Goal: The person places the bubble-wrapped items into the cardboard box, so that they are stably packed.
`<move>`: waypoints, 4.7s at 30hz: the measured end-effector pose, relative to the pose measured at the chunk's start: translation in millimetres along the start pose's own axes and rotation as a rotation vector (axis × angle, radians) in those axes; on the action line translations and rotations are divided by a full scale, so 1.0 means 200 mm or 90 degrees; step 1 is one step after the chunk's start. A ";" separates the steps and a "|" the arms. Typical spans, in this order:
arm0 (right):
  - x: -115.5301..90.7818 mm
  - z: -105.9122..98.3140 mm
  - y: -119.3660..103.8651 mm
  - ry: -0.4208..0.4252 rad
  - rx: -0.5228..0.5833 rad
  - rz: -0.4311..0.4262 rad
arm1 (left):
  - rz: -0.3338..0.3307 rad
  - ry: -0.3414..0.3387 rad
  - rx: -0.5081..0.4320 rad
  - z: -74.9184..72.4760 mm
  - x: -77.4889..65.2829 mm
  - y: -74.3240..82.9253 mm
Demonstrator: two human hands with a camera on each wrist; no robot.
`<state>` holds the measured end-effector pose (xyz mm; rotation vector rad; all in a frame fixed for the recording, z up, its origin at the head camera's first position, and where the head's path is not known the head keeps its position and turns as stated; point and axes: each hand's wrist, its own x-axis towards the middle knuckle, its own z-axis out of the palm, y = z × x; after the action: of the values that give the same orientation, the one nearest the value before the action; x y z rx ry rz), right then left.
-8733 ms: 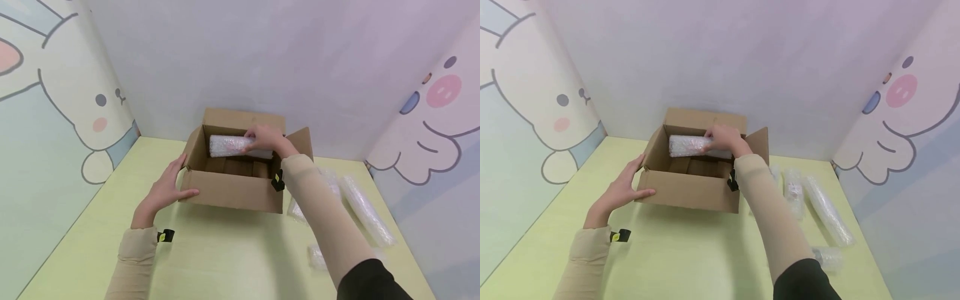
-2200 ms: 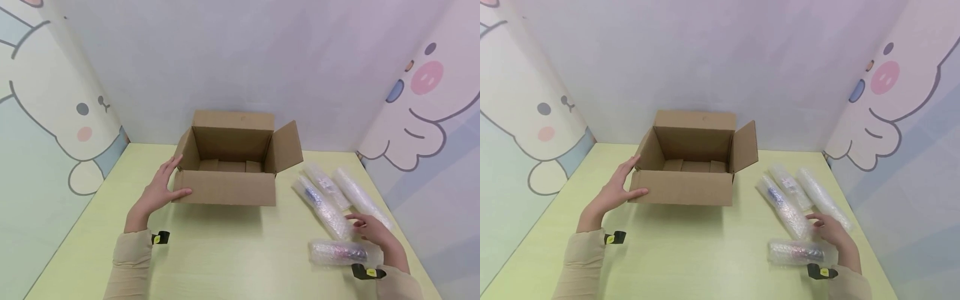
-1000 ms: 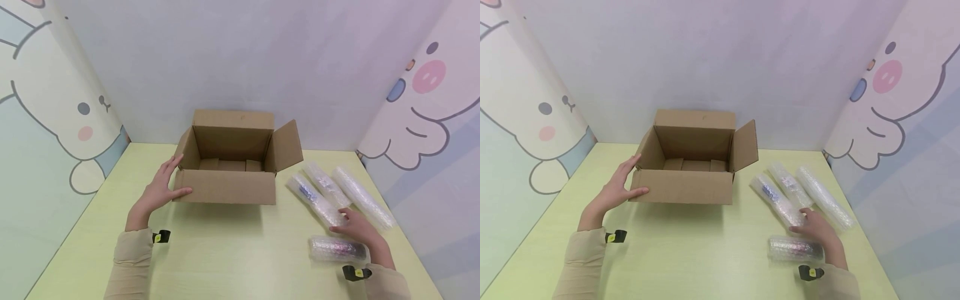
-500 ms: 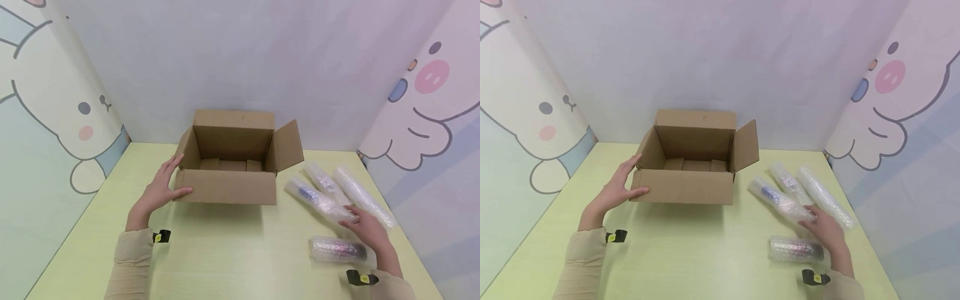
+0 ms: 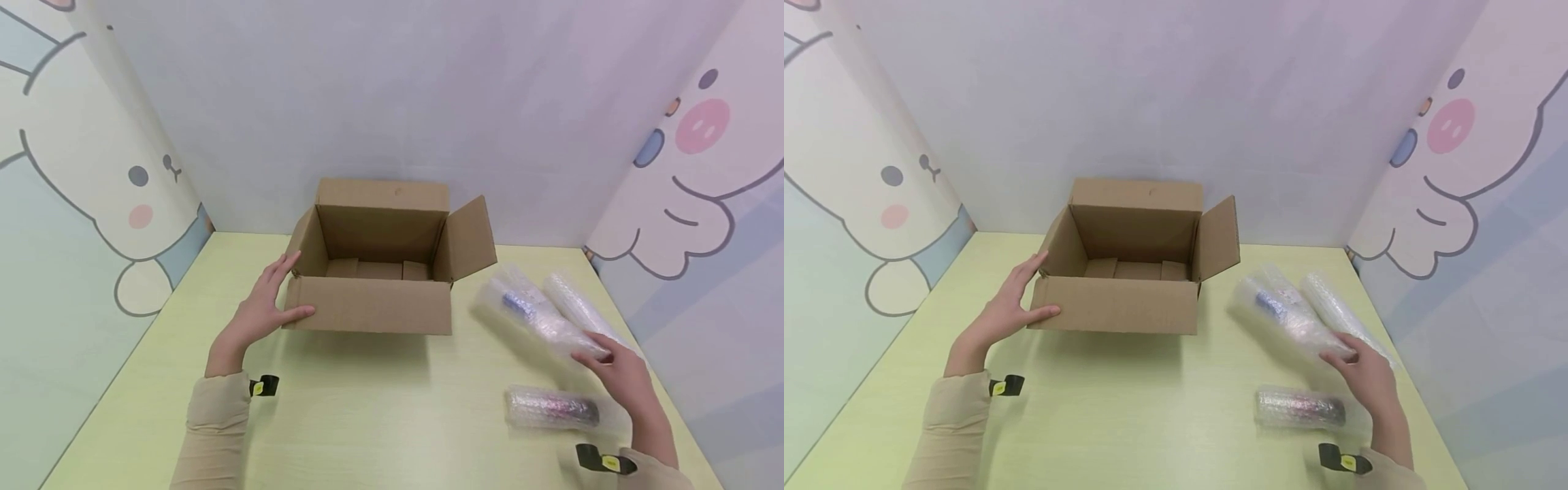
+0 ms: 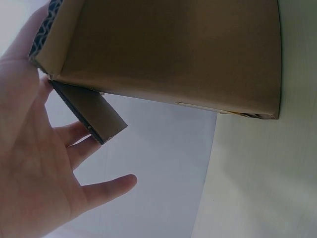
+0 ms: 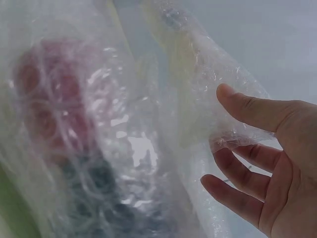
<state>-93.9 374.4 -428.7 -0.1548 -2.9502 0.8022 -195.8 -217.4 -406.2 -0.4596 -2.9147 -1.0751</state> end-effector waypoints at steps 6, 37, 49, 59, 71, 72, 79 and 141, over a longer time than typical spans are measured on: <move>-0.05 -0.09 -0.01 0.053 0.060 0.059 | -0.001 0.002 -0.002 0.00 0.00 0.00; 0.09 -0.48 -0.49 0.334 0.216 -0.017 | 0.008 0.010 -0.014 0.01 -0.02 0.00; 0.23 -0.36 -0.88 0.309 0.158 -0.335 | 0.008 0.015 -0.014 0.01 -0.03 0.00; 0.32 -0.23 -1.12 0.226 0.068 -0.374 | 0.010 0.011 -0.020 0.03 -0.02 0.00; 0.37 0.03 -1.33 0.134 -0.078 -0.295 | 0.029 0.023 -0.044 0.05 -0.03 -0.02; 0.37 0.05 -1.35 0.127 -0.092 -0.291 | 0.029 0.023 -0.043 0.05 -0.04 -0.02; 0.46 0.11 -1.49 0.046 -0.144 -0.250 | 0.032 0.024 -0.044 0.04 -0.03 -0.02; 0.81 0.26 -1.49 -0.128 0.220 -0.046 | 0.031 0.027 -0.040 0.04 -0.05 -0.03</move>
<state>-283.1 111.2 -313.4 0.0586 -2.9132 1.3695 -185.9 -218.9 -417.0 -0.4991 -2.8253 -1.1581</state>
